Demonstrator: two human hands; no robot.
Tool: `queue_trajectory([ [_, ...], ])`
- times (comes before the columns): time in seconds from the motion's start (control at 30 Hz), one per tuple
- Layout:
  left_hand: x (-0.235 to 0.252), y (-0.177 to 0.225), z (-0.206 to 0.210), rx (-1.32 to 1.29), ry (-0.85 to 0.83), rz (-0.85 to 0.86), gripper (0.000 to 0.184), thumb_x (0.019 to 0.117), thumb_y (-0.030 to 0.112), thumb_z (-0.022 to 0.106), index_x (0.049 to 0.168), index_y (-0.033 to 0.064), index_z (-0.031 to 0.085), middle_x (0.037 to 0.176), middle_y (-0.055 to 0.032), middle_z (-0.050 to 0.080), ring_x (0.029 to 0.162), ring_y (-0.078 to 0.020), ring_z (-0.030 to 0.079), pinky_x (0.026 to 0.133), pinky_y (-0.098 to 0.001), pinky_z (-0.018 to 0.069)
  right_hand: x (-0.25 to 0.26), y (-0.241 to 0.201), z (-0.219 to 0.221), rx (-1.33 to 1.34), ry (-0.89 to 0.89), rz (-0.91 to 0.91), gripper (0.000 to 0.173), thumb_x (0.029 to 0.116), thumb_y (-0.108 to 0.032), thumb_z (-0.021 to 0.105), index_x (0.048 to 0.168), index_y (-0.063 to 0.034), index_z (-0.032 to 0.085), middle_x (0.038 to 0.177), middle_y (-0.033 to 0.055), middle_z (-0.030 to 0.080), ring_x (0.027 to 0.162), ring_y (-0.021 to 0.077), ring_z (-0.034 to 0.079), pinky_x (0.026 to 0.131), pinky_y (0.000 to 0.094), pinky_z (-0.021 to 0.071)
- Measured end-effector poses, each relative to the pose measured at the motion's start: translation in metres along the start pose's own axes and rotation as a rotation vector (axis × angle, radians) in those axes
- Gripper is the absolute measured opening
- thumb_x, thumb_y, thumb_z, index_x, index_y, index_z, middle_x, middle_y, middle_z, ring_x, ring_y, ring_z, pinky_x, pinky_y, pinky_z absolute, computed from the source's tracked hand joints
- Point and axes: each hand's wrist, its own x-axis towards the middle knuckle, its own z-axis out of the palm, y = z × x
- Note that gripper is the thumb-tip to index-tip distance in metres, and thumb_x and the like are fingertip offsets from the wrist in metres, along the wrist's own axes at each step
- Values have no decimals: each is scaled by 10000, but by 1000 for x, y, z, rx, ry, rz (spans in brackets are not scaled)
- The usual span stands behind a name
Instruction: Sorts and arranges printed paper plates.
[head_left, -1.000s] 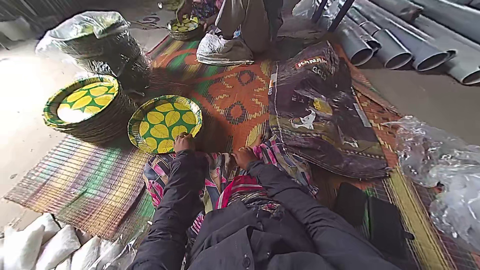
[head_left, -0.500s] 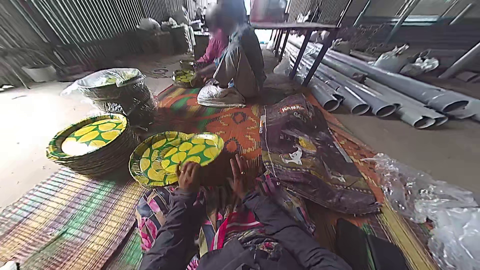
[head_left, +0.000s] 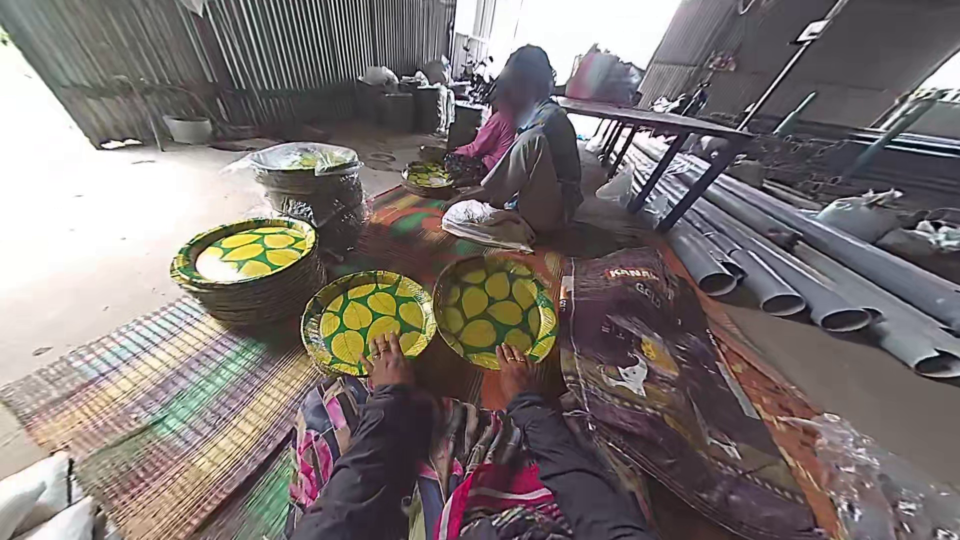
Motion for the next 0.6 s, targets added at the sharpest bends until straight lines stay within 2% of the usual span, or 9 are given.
queue_trajectory([
  [0.03,4,-3,-3,66,-165,-95,736,970,219,697,1587,4,358,1638,-283,330,1556,-468,230,1226,-725,74,-4,5,10,-36,-186,71,520,1048,6,411,1563,-66,434,1611,165,435,1493,383,397,1223,575,257],
  [0.1,9,-2,-8,164,-328,-162,577,995,204,649,1502,-19,489,1617,-270,373,1523,-458,312,1220,-701,186,-12,14,25,-82,-365,178,494,1022,-84,497,1516,-100,513,1464,221,576,1374,417,528,1153,613,365],
  [0.17,9,7,-10,218,-355,-174,435,979,177,647,1372,-10,625,1572,-250,448,1476,-429,401,1190,-634,308,-11,20,25,-104,-440,224,488,1011,-108,525,1499,-128,539,1401,245,613,1344,425,551,1143,605,382],
  [0.27,15,2,6,226,-308,-165,295,978,142,655,1243,31,719,1484,-217,552,1424,-407,469,1125,-619,399,-12,21,23,-105,-467,206,476,1008,-110,511,1481,-133,558,1427,227,600,1373,399,531,1157,580,369],
  [0.37,19,-14,2,100,-249,-201,274,998,282,646,1225,179,758,1405,-106,650,1386,-315,533,1152,-599,373,-13,25,26,-59,-410,198,486,996,-110,504,1470,-180,582,1411,177,631,1372,361,544,1177,561,352],
  [0.4,18,-18,-2,19,-209,-231,275,1011,307,634,1224,188,760,1371,-99,675,1357,-313,565,1165,-603,368,-13,26,28,-31,-383,188,494,991,-96,512,1473,-179,580,1398,179,640,1362,365,553,1171,570,356],
  [0.43,15,-19,-7,-45,-144,-254,281,1034,334,611,1217,183,762,1325,-102,705,1315,-318,605,1155,-605,384,-14,27,30,-5,-359,185,508,985,-80,522,1482,-180,569,1383,184,647,1347,372,562,1160,583,364],
  [0.5,11,-16,-11,-81,-15,-228,291,1056,332,578,1226,174,755,1316,-88,712,1306,-299,610,1171,-571,354,-15,30,34,30,-329,193,553,978,-53,540,1513,-192,531,1371,195,649,1332,388,570,1141,609,372],
  [0.6,13,-17,6,-62,11,-6,392,1006,271,659,1367,120,668,1420,-170,631,1375,-390,536,1161,-621,351,-13,32,38,54,-358,166,548,998,-100,588,1533,-180,501,1360,219,647,1312,413,578,1117,596,407],
])
